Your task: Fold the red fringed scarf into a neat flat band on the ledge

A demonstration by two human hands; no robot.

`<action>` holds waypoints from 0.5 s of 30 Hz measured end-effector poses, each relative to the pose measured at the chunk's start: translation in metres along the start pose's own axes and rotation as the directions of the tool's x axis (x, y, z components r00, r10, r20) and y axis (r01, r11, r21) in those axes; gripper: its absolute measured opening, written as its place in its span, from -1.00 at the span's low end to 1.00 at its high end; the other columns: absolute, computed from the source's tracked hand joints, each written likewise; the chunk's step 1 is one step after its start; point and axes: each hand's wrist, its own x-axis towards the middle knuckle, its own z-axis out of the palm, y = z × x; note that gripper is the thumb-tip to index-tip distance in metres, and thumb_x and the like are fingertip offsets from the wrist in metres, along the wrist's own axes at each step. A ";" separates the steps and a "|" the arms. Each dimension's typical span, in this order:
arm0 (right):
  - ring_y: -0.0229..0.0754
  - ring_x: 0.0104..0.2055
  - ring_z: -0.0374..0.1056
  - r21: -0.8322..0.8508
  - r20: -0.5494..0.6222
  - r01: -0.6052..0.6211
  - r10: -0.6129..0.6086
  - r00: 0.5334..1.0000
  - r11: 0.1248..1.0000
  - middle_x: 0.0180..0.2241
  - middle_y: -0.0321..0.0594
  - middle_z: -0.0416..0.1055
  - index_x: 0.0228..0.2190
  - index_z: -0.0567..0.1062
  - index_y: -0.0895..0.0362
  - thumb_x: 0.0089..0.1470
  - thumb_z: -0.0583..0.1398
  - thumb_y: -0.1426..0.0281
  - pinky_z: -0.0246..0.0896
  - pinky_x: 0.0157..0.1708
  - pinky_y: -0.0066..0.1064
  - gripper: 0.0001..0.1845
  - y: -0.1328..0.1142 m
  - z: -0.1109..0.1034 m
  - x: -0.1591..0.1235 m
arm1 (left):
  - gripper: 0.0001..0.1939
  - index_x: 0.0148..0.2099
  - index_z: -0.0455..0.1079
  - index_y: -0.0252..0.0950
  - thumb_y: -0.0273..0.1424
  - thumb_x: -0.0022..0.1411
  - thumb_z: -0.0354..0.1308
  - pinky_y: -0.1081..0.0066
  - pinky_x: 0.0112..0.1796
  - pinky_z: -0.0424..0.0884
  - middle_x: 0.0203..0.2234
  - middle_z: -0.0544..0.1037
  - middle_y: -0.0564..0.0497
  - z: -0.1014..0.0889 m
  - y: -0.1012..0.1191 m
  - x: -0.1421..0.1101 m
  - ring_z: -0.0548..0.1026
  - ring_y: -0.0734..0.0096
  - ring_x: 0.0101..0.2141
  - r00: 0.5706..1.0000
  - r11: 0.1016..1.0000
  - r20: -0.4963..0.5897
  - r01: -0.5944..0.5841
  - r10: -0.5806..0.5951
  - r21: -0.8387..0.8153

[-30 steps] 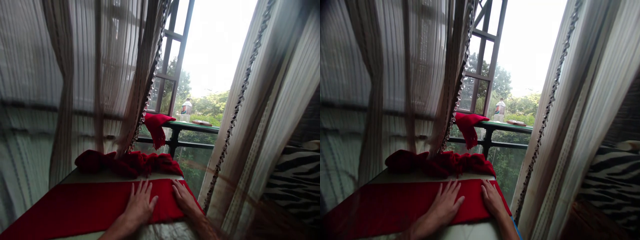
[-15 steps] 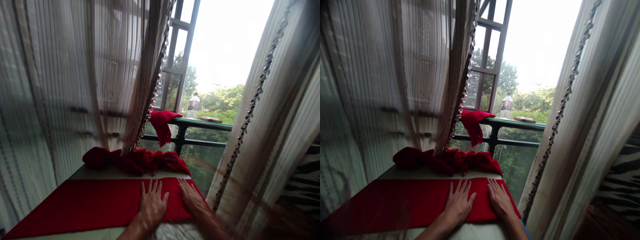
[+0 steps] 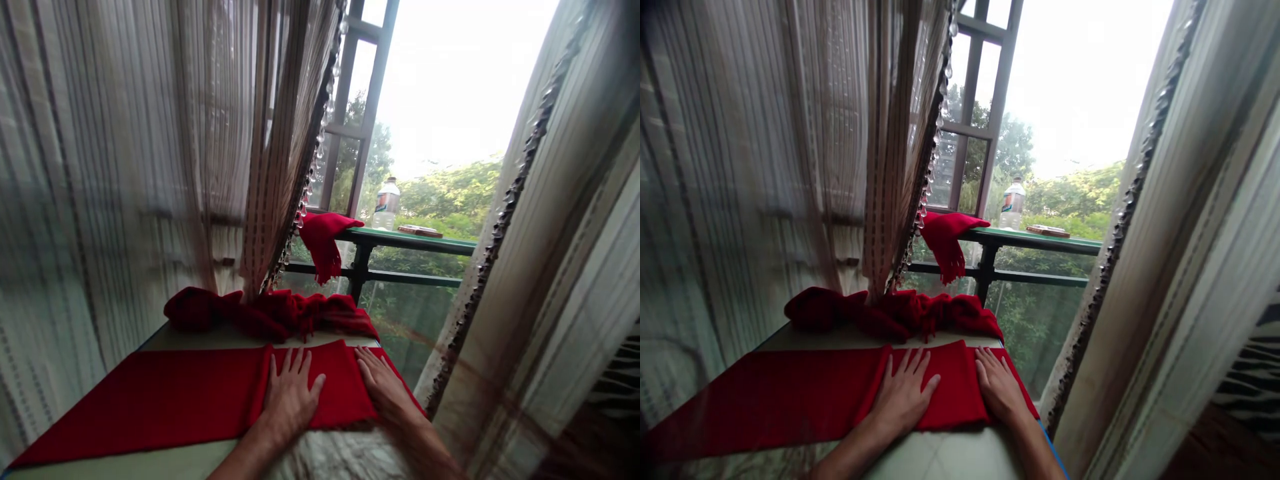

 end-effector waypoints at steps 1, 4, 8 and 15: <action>-0.07 0.48 -0.12 -0.005 -0.002 0.004 -0.004 1.000 1.000 0.40 -0.40 0.12 0.33 0.25 -0.06 0.36 -0.14 0.18 -0.30 0.45 -0.14 -0.41 -0.001 0.000 0.000 | -0.29 0.44 0.16 -0.25 0.03 0.45 -0.23 -0.23 0.35 -0.24 0.42 0.11 -0.07 -0.002 -0.002 -0.001 0.00 -0.03 0.41 1.000 1.000 0.001 0.001 -0.001 0.002; -0.10 0.48 -0.10 -0.026 0.005 0.006 -0.006 1.000 1.000 0.41 -0.29 0.10 0.33 0.25 0.00 0.33 -0.11 0.17 -0.29 0.46 -0.11 -0.39 -0.001 -0.002 0.000 | -0.30 0.44 0.16 -0.28 0.00 0.46 -0.20 -0.24 0.35 -0.22 0.41 0.11 -0.08 -0.007 -0.008 -0.003 0.00 -0.04 0.41 1.000 1.000 0.006 0.006 -0.006 0.008; -0.17 0.49 -0.14 -0.055 0.030 0.010 -0.008 1.000 0.998 0.43 -0.26 0.07 0.34 0.22 0.06 0.32 -0.12 0.17 -0.31 0.46 -0.15 -0.36 0.000 -0.005 -0.001 | -0.31 0.44 0.16 -0.27 0.00 0.45 -0.18 -0.24 0.35 -0.24 0.42 0.11 -0.07 -0.015 -0.015 -0.007 -0.02 -0.03 0.42 1.000 1.000 0.017 0.013 -0.013 0.016; -0.18 0.49 -0.16 -0.087 0.042 0.020 -0.016 0.999 0.996 0.43 -0.21 0.05 0.35 0.18 0.10 0.34 -0.13 0.19 -0.32 0.46 -0.14 -0.36 0.004 -0.002 -0.002 | -0.31 0.46 0.11 -0.22 0.01 0.46 -0.19 -0.19 0.36 -0.24 0.43 0.09 -0.04 -0.025 -0.031 -0.013 -0.04 0.00 0.42 0.997 0.999 0.065 0.027 -0.029 0.029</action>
